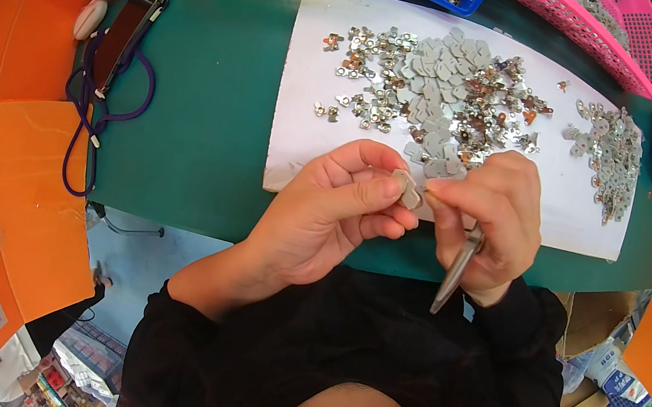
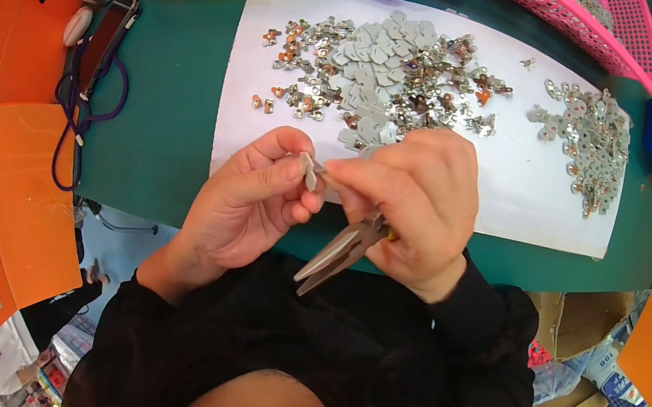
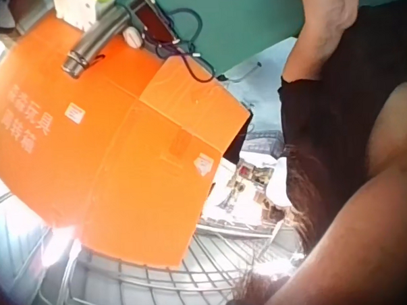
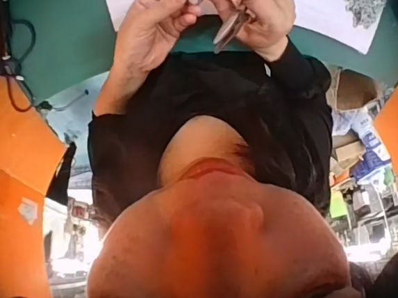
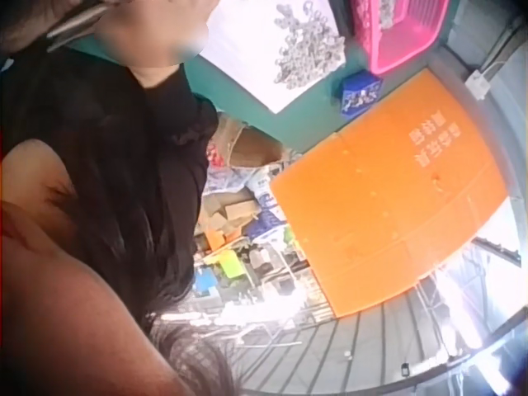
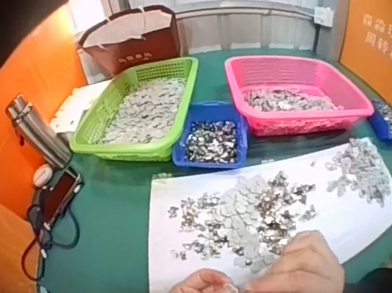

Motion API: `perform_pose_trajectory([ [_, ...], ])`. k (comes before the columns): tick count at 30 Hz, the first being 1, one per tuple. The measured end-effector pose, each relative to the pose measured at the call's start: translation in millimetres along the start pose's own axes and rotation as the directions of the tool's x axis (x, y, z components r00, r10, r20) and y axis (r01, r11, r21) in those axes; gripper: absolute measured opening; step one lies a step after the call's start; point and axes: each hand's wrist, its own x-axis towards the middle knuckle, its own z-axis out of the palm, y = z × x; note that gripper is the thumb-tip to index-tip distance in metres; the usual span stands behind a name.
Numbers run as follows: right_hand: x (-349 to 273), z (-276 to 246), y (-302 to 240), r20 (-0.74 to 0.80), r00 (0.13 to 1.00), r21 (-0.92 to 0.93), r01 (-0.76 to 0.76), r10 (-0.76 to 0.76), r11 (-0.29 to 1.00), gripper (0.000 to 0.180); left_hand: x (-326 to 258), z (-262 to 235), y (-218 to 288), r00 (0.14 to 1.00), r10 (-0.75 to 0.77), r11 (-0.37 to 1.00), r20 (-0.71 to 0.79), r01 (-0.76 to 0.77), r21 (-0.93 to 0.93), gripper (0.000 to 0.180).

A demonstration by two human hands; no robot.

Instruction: Assemble small decorative metal components using a pair of pliers.

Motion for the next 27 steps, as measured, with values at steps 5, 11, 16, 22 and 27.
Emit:
perform_pose_trajectory([
  [5, -1.6, -5.3, 0.4, 0.013, 0.995, -0.053, 0.094, -0.094, 0.994, 0.027, 1.9, 2.4, -3.1, 0.998, -0.068, 0.998, -0.015, 0.067, -0.021, 0.012],
  [11, -2.1, -6.1, 4.1, 0.047, 0.987, -0.014, 0.152, -0.151, 0.988, 0.024, 4.1, -1.4, -5.8, 0.996, -0.086, 0.996, -0.002, 0.086, -0.003, 0.012],
  [16, -4.5, -4.8, 2.0, 0.033, 0.991, 0.013, 0.133, -0.133, 0.991, 0.024, 3.2, -3.4, -7.2, 0.993, -0.111, 0.994, 0.043, 0.112, -0.017, 0.011],
  [22, -6.2, -3.1, 6.7, -0.003, 0.985, -0.067, 0.173, -0.174, 0.983, 0.028, 1.4, 6.8, -7.2, 0.997, 0.052, 0.984, -0.053, -0.043, 0.172, 0.01],
  [27, -0.3, -10.7, 6.1, 0.074, 0.965, -0.199, 0.261, -0.251, 0.945, 0.026, 0.2, 8.4, -4.6, 0.993, 0.11, 0.951, -0.043, -0.093, 0.295, 0.008],
])
